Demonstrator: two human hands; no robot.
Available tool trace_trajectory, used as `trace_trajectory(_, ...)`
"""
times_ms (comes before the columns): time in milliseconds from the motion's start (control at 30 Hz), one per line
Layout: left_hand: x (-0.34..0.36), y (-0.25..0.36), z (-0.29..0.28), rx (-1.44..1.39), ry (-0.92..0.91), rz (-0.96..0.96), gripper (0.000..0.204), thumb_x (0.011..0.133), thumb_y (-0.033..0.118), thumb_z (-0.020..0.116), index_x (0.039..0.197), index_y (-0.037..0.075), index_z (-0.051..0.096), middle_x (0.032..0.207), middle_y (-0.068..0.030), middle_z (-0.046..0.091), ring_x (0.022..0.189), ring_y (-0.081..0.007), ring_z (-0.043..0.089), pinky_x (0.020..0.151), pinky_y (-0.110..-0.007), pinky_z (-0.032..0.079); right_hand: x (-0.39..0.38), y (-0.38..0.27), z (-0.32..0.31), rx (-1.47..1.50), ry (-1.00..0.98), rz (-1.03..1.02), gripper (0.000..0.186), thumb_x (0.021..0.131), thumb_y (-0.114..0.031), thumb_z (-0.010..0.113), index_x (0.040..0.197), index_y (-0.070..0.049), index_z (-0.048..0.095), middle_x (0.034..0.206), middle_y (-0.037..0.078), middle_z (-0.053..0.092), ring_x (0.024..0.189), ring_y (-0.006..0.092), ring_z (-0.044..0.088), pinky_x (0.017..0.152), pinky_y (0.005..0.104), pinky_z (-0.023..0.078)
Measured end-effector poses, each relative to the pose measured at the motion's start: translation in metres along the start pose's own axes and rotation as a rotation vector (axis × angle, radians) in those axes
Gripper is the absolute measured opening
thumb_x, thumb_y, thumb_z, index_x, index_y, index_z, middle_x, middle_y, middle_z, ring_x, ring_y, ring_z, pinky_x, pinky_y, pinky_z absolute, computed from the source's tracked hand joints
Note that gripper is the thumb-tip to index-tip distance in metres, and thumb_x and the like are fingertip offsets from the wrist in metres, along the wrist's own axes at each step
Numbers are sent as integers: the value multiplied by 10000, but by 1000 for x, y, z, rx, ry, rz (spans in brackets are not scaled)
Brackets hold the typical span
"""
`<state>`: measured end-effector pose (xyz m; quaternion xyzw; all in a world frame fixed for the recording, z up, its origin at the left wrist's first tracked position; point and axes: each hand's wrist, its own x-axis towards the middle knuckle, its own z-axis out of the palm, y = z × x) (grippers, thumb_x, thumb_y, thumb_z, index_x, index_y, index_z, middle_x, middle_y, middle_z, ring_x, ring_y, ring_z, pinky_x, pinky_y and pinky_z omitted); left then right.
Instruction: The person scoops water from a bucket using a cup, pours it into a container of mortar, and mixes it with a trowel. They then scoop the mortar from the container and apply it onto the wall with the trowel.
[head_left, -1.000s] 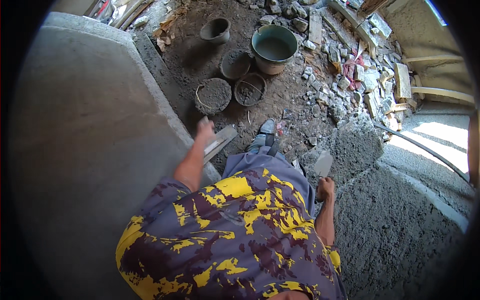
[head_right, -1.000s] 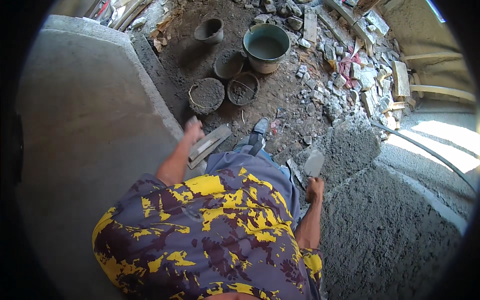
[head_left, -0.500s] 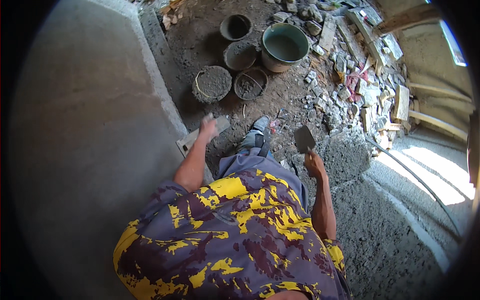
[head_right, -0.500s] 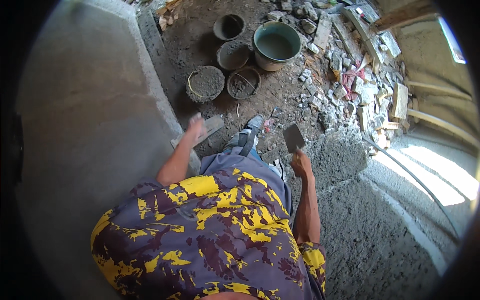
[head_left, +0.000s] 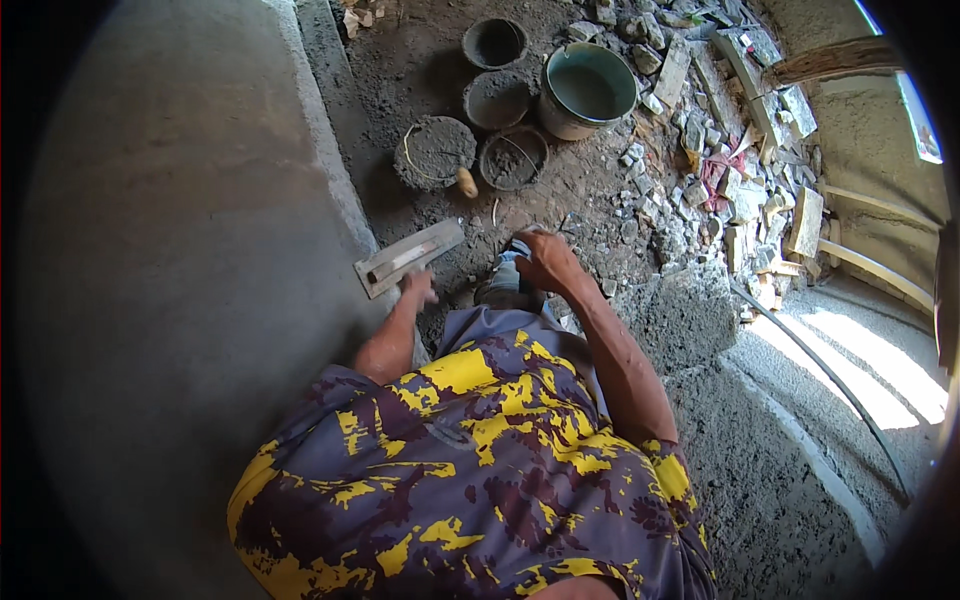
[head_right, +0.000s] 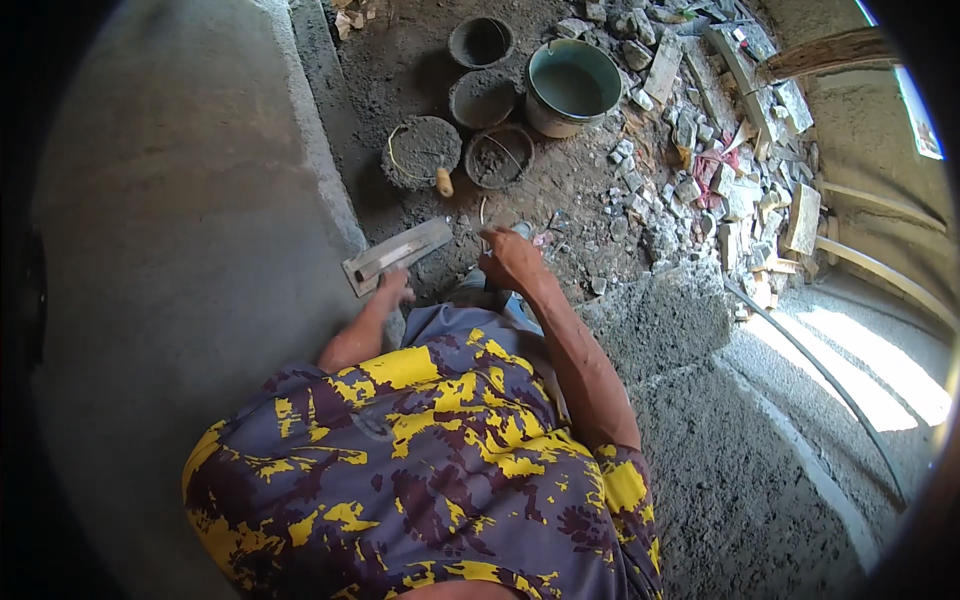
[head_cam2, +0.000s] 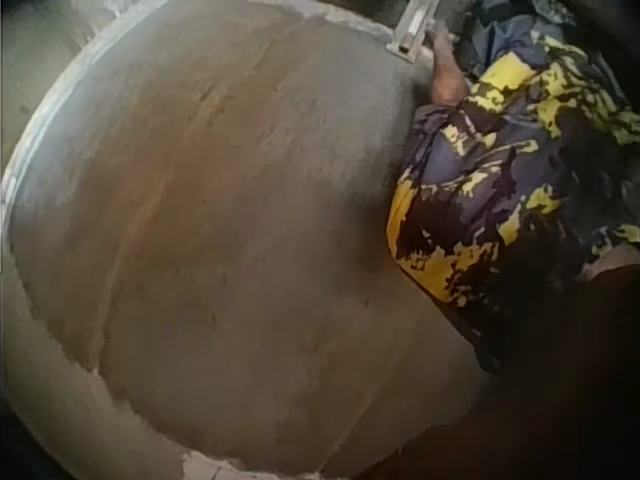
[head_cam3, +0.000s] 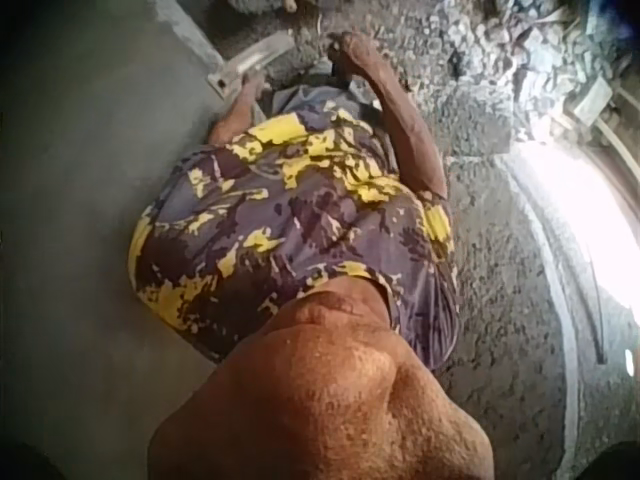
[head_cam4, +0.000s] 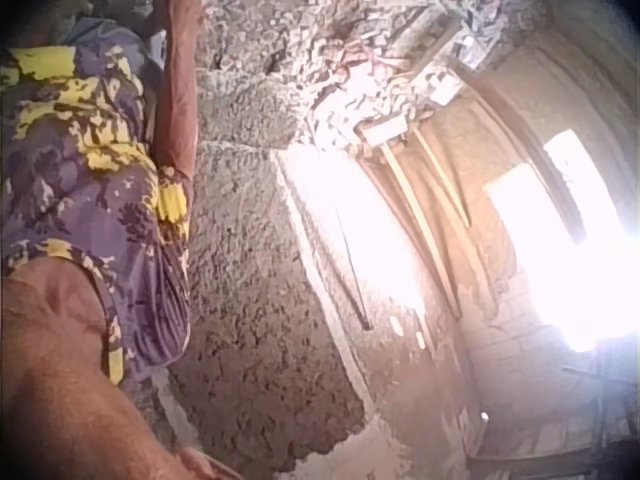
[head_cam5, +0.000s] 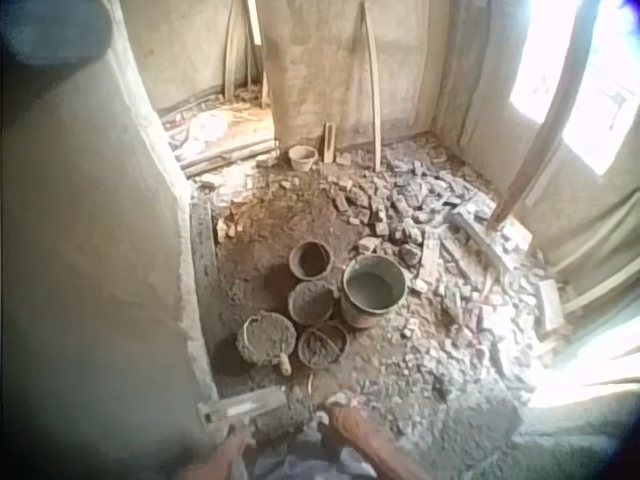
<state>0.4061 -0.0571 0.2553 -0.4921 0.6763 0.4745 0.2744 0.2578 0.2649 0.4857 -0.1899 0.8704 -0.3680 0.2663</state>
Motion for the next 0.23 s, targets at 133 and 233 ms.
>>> trace_trajectory(133,-60,-14,13,684,-341,354,214,846,211,597,957,32,632,1020,-154,653,930,-306,640,723,-418,548,-80,122,52,64,43,424,385,767,-213,574,1086,-7,639,974,284,657,941,440,633,834,483,506)
trace_trajectory(233,-68,-8,31,657,-571,576,296,845,245,639,1064,46,628,1095,-175,645,957,-310,638,845,-407,517,-193,207,99,-18,132,900,359,793,-262,574,999,20,659,906,290,664,897,452,642,818,497,499)
